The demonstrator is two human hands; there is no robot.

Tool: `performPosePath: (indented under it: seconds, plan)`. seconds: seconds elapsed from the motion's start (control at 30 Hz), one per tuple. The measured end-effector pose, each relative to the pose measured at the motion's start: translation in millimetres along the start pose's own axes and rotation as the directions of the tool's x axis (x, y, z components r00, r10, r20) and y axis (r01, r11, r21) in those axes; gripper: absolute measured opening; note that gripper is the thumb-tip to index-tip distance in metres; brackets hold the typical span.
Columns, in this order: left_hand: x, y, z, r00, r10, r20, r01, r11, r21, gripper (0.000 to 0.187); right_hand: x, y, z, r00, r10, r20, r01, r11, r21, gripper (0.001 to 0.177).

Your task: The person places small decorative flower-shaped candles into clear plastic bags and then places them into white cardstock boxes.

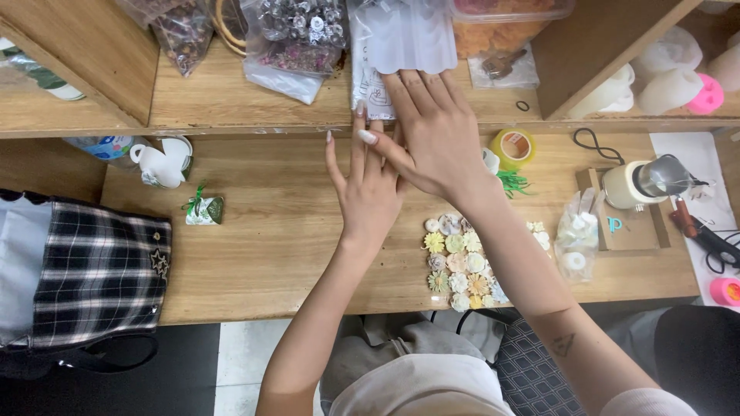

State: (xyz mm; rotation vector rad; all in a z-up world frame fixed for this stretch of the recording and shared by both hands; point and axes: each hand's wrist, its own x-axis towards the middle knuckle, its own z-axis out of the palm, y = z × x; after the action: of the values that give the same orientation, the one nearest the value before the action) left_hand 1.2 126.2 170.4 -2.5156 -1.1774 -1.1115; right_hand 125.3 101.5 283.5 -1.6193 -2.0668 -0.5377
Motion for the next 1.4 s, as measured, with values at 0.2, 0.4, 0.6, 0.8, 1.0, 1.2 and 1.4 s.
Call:
performPosePath:
  seconds: [0.2,0.4,0.6,0.8,1.0,1.2,1.4]
  plan:
    - [-1.3,3.9,-2.4,0.998,-0.045,0.037,0.046,0.999,-0.009,0.073,11.0,-4.6,1.8,0.999,0.032,0.007,-0.032,0.999,0.025,0.067]
    - [-9.4,0.6,17.8,0.998,-0.015,-0.059,0.015,1.0,0.001,0.079,6.7,0.4,6.3,0.999,-0.013,-0.046,0.015,0.999,0.05,0.061]
    - [-4.0,6.0,6.6,0.997,0.014,-0.078,0.0,0.985,0.174,0.07,10.0,-4.3,-0.4,0.999,0.041,-0.007,-0.039,0.992,0.122,0.057]
    - [1.6,10.9,-3.6,0.997,-0.057,-0.059,0.06,0.997,0.042,0.066,-23.5,-11.0,-19.0,0.998,-0.012,-0.067,0.023,0.985,0.169,0.052]
    - [-8.5,7.1,5.8,0.991,0.001,-0.133,-0.002,1.0,-0.009,0.049,-44.4,-13.2,-16.1,0.991,0.069,-0.113,-0.058,0.994,0.096,0.049]
    - [-3.2,3.3,7.0,0.977,0.051,-0.206,-0.033,0.995,0.092,0.051,-38.4,-14.6,-12.1,0.991,0.071,-0.111,-0.059,0.992,0.11,0.06]
    - [-17.5,-21.5,21.9,0.944,0.153,-0.291,-0.185,0.979,-0.086,0.053,-43.7,-9.8,0.6,0.976,0.139,-0.165,-0.131,0.99,0.054,0.059]
